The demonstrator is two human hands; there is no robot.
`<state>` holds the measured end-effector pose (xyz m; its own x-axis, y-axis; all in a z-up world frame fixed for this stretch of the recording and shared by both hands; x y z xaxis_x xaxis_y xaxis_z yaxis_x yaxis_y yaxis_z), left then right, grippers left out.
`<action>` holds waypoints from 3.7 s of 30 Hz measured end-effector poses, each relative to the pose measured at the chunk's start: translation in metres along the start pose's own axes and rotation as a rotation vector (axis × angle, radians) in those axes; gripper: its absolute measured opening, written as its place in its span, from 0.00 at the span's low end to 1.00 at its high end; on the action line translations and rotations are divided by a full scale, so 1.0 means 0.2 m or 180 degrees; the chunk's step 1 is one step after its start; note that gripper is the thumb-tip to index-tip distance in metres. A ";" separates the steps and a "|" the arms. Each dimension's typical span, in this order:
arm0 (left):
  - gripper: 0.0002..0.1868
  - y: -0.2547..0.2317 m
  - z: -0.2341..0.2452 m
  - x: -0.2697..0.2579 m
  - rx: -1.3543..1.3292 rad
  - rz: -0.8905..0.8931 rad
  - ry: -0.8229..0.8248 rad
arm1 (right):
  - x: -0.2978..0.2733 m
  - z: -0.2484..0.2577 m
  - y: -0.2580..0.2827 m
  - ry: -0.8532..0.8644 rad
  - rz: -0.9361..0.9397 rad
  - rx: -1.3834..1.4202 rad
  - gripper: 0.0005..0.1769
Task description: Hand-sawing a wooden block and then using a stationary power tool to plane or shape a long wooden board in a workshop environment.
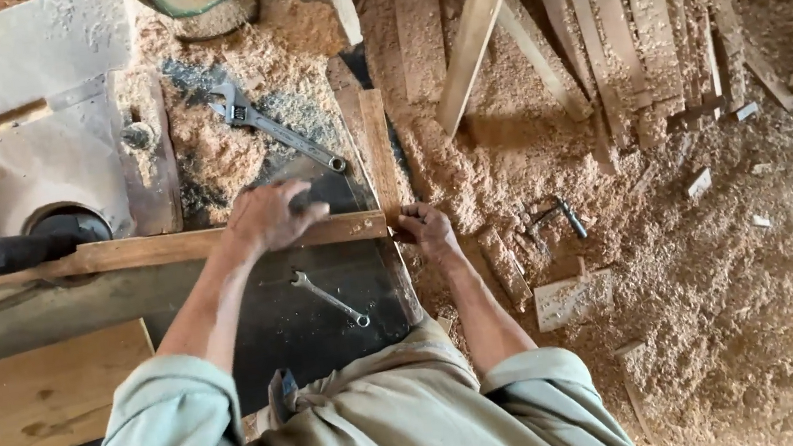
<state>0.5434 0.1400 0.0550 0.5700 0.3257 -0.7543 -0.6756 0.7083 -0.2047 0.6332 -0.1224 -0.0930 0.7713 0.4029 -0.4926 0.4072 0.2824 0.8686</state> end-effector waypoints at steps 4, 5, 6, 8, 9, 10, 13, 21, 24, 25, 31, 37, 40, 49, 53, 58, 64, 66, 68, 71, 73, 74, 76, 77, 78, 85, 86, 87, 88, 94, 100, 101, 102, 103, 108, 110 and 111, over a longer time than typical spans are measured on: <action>0.26 -0.06 -0.03 0.27 0.0048 -0.0325 -0.0728 | -0.05 -0.02 0.10 -0.0140 -0.0058 0.0024 0.14; 0.27 -0.07 -0.07 0.37 0.0044 -0.0493 -0.0942 | -0.06 -0.02 0.12 -0.0153 -0.0067 -0.0086 0.15; 0.27 -0.03 -0.18 0.52 0.0053 -0.0511 -0.0916 | -0.05 -0.01 0.10 -0.0177 -0.0088 -0.0081 0.15; 0.23 0.04 -0.33 0.80 0.0489 -0.0560 -0.1730 | -0.02 -0.01 0.07 0.0070 0.0051 -0.0838 0.16; 0.23 0.05 -0.32 0.81 0.0505 -0.0589 -0.1719 | -0.02 0.00 0.05 0.0040 0.0042 -0.0824 0.16; 0.22 0.06 -0.32 0.83 0.0498 -0.0600 -0.1728 | -0.02 0.01 0.03 0.0065 0.0060 -0.0934 0.16; 0.21 0.07 -0.26 0.89 0.0499 -0.0652 -0.1723 | 0.02 0.04 0.00 -0.0020 -0.0003 -0.0522 0.16; 0.29 -0.16 -0.01 0.27 -0.0204 -0.0260 -0.1578 | -0.02 0.06 0.11 -0.0072 -0.0178 0.0507 0.20; 0.37 -0.26 0.03 -0.04 0.0276 -0.0491 -0.0816 | 0.02 0.07 0.05 -0.0058 -0.0219 0.0580 0.21; 0.44 -0.17 -0.08 -0.02 0.0425 -0.0351 -0.0490 | 0.05 0.09 0.00 -0.0009 -0.0136 0.0437 0.18; 0.44 0.06 -0.40 0.15 0.0870 -0.0153 -0.0358 | 0.03 0.12 0.04 0.0109 -0.0064 0.0227 0.15; 0.34 0.12 -0.49 0.25 0.0966 -0.0288 -0.0766 | 0.22 0.13 -0.24 0.0306 0.0100 -0.0153 0.13; 0.32 0.15 -0.54 0.28 0.0910 -0.0287 -0.0857 | 0.26 0.15 -0.28 0.0314 0.0164 -0.0350 0.12; 0.29 0.12 -0.52 0.24 0.0898 -0.0195 -0.0766 | 0.06 0.07 -0.06 0.0087 0.0097 0.0335 0.13; 0.29 0.16 -0.57 0.26 0.0878 -0.0125 -0.0704 | 0.37 0.18 -0.54 0.0350 0.0575 -0.1266 0.10; 0.26 0.19 -0.62 0.33 0.0898 -0.0223 -0.0809 | 0.29 0.06 -0.37 0.0694 0.1017 -0.1524 0.09; 0.23 0.13 -0.51 0.26 0.0904 -0.0249 -0.0862 | 0.12 0.03 -0.05 0.0767 0.0515 -0.0486 0.08; 0.23 0.12 -0.50 0.22 0.0913 -0.0262 -0.0870 | 0.07 0.00 0.00 0.0745 0.0353 -0.0354 0.12; 0.24 0.11 -0.50 0.20 0.0903 -0.0310 -0.0942 | 0.04 -0.03 0.06 0.0491 0.0038 0.0321 0.26; 0.25 0.12 -0.51 0.24 0.0920 -0.0322 -0.0991 | 0.06 -0.01 0.07 0.0408 0.0002 0.0570 0.31; 0.26 0.13 -0.51 0.25 0.0902 -0.0354 -0.1007 | 0.12 0.01 -0.01 0.0462 0.0046 0.0492 0.26; 0.26 0.13 -0.51 0.25 0.0883 -0.0391 -0.1029 | 0.14 0.02 -0.06 0.0514 0.0097 0.0412 0.22; 0.26 0.14 -0.54 0.24 0.0885 -0.0411 -0.1027 | 0.22 0.06 -0.17 0.0514 0.0140 0.0387 0.21; 0.25 0.14 -0.55 0.24 0.0893 -0.0441 -0.1032 | 0.26 0.08 -0.22 0.0504 0.0194 0.0367 0.20; 0.25 0.15 -0.54 0.24 0.0890 -0.0438 -0.1028 | 0.26 0.08 -0.23 0.0506 0.0189 0.0365 0.20; 0.25 0.15 -0.52 0.24 0.0806 -0.0588 -0.1168 | 0.19 0.06 -0.11 0.0367 0.0185 0.0315 0.19; 0.25 0.15 -0.52 0.24 0.0784 -0.0592 -0.1171 | 0.17 0.05 -0.10 0.0283 0.0068 0.0405 0.19; 0.25 0.15 -0.52 0.23 0.0780 -0.0586 -0.1176 | 0.15 0.05 -0.07 0.0291 0.0071 0.0402 0.19; 0.24 0.15 -0.52 0.23 0.0774 -0.0579 -0.1184 | 0.13 0.04 -0.05 0.0267 0.0036 0.0404 0.19; 0.23 0.14 -0.52 0.23 0.0813 -0.0528 -0.1231 | 0.14 0.07 -0.06 0.0218 0.0025 0.0339 0.18; 0.21 0.14 -0.53 0.22 0.0767 -0.0470 -0.1259 | 0.14 0.06 -0.10 0.0170 -0.0046 0.0381 0.17; 0.21 0.15 -0.53 0.23 0.0740 -0.0480 -0.1268 | 0.14 0.06 -0.10 0.0173 -0.0052 0.0406 0.17; 0.21 0.14 -0.54 0.22 0.0734 -0.0478 -0.1271 | 0.13 0.06 -0.09 0.0176 -0.0049 0.0401 0.17; 0.21 0.14 -0.53 0.22 0.0699 -0.0516 -0.1374 | 0.13 0.05 -0.07 0.0169 -0.0049 0.0411 0.17; 0.20 0.13 -0.50 0.19 0.0648 -0.0588 -0.1502 | 0.13 0.05 -0.07 0.0237 -0.0044 0.0384 0.18; 0.20 0.12 -0.48 0.18 0.0605 -0.0612 -0.1496 | 0.18 0.06 -0.13 0.0176 0.0043 0.0290 0.20; 0.20 0.14 -0.50 0.19 0.0606 -0.0618 -0.1494 | 0.19 0.06 -0.15 0.0170 0.0043 0.0290 0.20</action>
<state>0.4995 0.1089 -0.0421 0.8531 0.3913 -0.3452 -0.4651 0.8701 -0.1630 0.6560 -0.1263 -0.1368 0.7509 0.4527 -0.4809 0.4416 0.1973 0.8753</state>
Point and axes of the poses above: each hand's wrist, its own x-axis towards the middle knuckle, its own z-axis out of the back of the hand, y = z × x, the point moved 5 cm from there along x, towards the middle knuckle, and after that the axes turned 13 degrees about z, right-handed, at the moved point
